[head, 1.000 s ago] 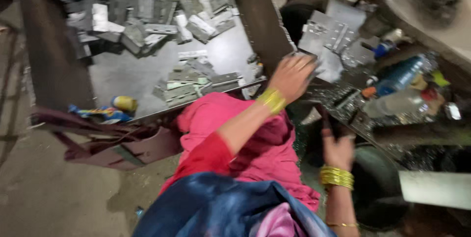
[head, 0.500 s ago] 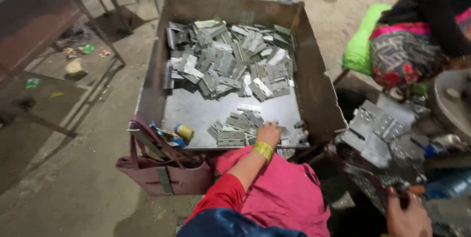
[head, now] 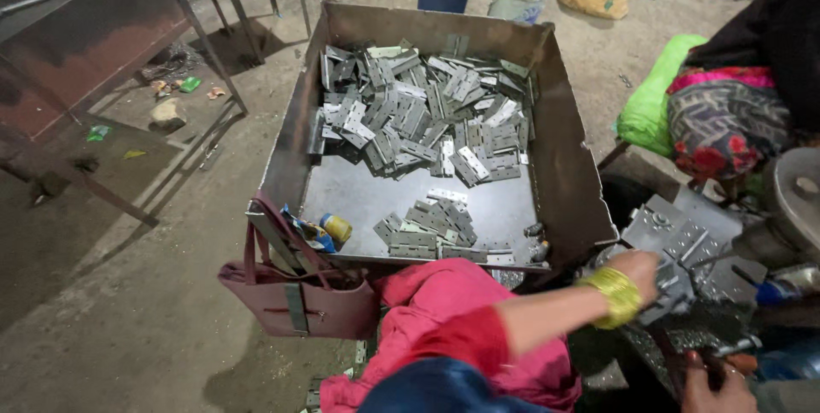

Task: The person repeatedly picks up small metal plates from a bin, places them into a manual punching machine, and pulls a lever to operate the press. The processed plates are then dropped into a collection bin below.

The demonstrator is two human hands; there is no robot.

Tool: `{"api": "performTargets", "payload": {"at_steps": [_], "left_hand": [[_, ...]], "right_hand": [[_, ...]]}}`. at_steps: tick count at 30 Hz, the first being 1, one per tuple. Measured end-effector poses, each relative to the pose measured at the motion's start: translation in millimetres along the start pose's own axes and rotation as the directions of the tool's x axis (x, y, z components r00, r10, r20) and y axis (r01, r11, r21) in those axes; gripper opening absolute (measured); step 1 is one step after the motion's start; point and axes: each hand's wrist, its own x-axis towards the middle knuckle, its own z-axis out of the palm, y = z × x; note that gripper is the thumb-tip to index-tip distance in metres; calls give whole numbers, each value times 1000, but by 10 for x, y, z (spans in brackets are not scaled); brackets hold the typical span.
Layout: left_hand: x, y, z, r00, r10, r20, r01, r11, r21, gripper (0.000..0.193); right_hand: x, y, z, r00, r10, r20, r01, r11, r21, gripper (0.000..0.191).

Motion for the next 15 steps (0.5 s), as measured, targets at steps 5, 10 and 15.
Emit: {"api": "performTargets", "payload": {"at_steps": [5,10,15], "left_hand": [[-215,119,491,972,182,-148,-137,953,271,23],[-538,246,457,958,178,225,-286,663,692,31],[-185,335,478,970,190,153,-244,724,645,31]], "right_hand": [[-161,0,-35,991,134,26,-135,933,334,43],[-164,-170,-128,964,258,59,-242,949,-202,48],[-249,-345,-321,925,369,96,-332,904,-271,56]]}}
